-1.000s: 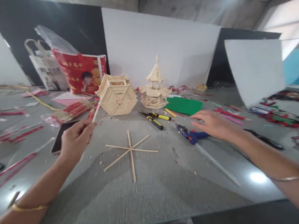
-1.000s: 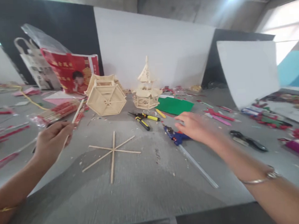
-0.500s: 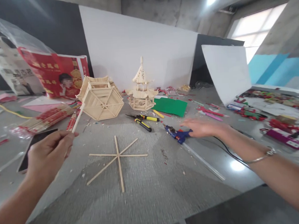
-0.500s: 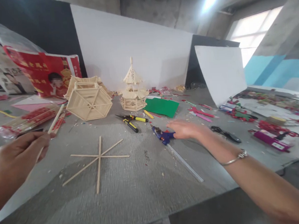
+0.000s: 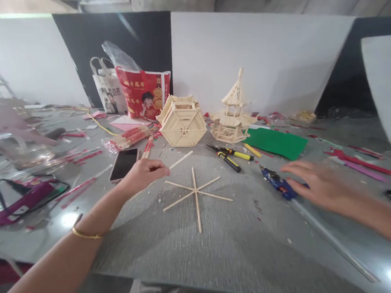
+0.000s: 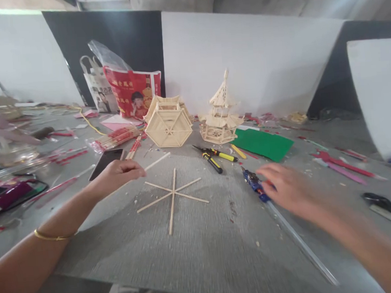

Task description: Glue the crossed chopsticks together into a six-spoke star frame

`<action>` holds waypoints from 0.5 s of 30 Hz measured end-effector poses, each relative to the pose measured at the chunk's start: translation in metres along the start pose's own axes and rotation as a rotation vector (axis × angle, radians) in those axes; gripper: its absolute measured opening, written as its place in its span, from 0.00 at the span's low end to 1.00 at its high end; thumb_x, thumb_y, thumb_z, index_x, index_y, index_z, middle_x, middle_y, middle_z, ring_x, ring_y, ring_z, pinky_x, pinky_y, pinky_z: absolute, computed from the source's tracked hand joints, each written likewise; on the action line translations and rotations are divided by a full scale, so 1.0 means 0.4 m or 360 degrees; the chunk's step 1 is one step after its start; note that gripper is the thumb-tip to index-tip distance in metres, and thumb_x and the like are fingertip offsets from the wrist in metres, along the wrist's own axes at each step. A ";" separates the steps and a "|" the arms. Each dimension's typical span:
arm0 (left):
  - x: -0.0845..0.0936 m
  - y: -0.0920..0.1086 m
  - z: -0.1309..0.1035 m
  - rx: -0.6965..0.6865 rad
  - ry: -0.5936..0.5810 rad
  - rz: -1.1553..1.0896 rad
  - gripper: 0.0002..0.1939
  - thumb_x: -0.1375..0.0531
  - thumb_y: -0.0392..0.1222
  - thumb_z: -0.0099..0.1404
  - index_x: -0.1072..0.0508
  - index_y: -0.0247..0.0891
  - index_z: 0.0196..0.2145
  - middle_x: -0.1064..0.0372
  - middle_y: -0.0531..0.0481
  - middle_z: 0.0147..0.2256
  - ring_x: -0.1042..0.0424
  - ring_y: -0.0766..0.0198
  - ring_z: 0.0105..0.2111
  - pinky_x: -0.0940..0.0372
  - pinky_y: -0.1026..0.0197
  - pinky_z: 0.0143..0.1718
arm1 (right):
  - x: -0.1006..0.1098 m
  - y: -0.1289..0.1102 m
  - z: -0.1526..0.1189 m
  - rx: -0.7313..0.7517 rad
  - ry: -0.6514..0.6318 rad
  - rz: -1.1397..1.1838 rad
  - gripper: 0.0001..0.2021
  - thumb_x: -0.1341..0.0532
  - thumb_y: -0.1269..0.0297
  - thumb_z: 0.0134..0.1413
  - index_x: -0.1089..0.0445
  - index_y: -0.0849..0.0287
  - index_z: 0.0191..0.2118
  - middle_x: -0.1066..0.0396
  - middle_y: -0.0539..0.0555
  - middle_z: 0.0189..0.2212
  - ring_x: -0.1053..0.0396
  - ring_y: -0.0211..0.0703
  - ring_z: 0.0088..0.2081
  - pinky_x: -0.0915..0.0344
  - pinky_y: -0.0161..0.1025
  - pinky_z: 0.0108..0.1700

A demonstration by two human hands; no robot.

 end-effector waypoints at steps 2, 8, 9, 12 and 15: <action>0.010 0.009 -0.005 -0.0116 -0.0125 0.0153 0.13 0.41 0.49 0.55 0.24 0.37 0.25 0.32 0.53 0.22 0.37 0.69 0.24 0.44 0.67 0.25 | 0.037 -0.110 0.042 -0.0006 -0.0048 0.0136 0.09 0.46 0.69 0.59 0.30 0.57 0.41 0.26 0.58 0.37 0.26 0.46 0.37 0.29 0.42 0.38; 0.029 0.052 -0.022 -0.0100 -0.0453 0.0328 0.12 0.41 0.50 0.55 0.24 0.39 0.28 0.32 0.55 0.21 0.36 0.69 0.23 0.44 0.68 0.25 | 0.076 -0.457 0.113 0.0288 -0.0247 0.0538 0.08 0.45 0.76 0.51 0.34 0.59 0.26 0.33 0.52 0.24 0.34 0.41 0.28 0.36 0.39 0.30; 0.028 0.057 -0.021 -0.0092 -0.0536 0.0343 0.12 0.41 0.49 0.55 0.24 0.38 0.28 0.33 0.55 0.20 0.37 0.70 0.22 0.45 0.68 0.24 | 0.065 -0.506 0.120 0.0416 -0.0292 0.0584 0.06 0.43 0.75 0.49 0.35 0.59 0.25 0.34 0.52 0.23 0.36 0.41 0.26 0.38 0.39 0.28; 0.019 0.058 -0.017 -0.0084 -0.0777 0.0360 0.10 0.42 0.47 0.55 0.27 0.38 0.25 0.35 0.56 0.18 0.38 0.70 0.19 0.45 0.69 0.22 | 0.013 -0.638 0.149 0.0884 -0.0320 0.0709 0.07 0.39 0.69 0.50 0.35 0.59 0.24 0.35 0.50 0.21 0.39 0.41 0.24 0.43 0.39 0.22; 0.011 0.044 -0.016 -0.0053 -0.0903 0.0389 0.09 0.43 0.45 0.56 0.29 0.38 0.24 0.36 0.56 0.17 0.37 0.70 0.19 0.45 0.69 0.22 | -0.046 -0.736 0.184 0.1324 -0.0439 0.0991 0.11 0.39 0.64 0.55 0.34 0.58 0.24 0.29 0.49 0.27 0.37 0.36 0.25 0.40 0.35 0.24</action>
Point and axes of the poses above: each hand's wrist, its own z-axis towards the middle knuckle, its own x-axis out of the back of the hand, y = z × x, the point moved 1 cm from there along z, towards the middle knuckle
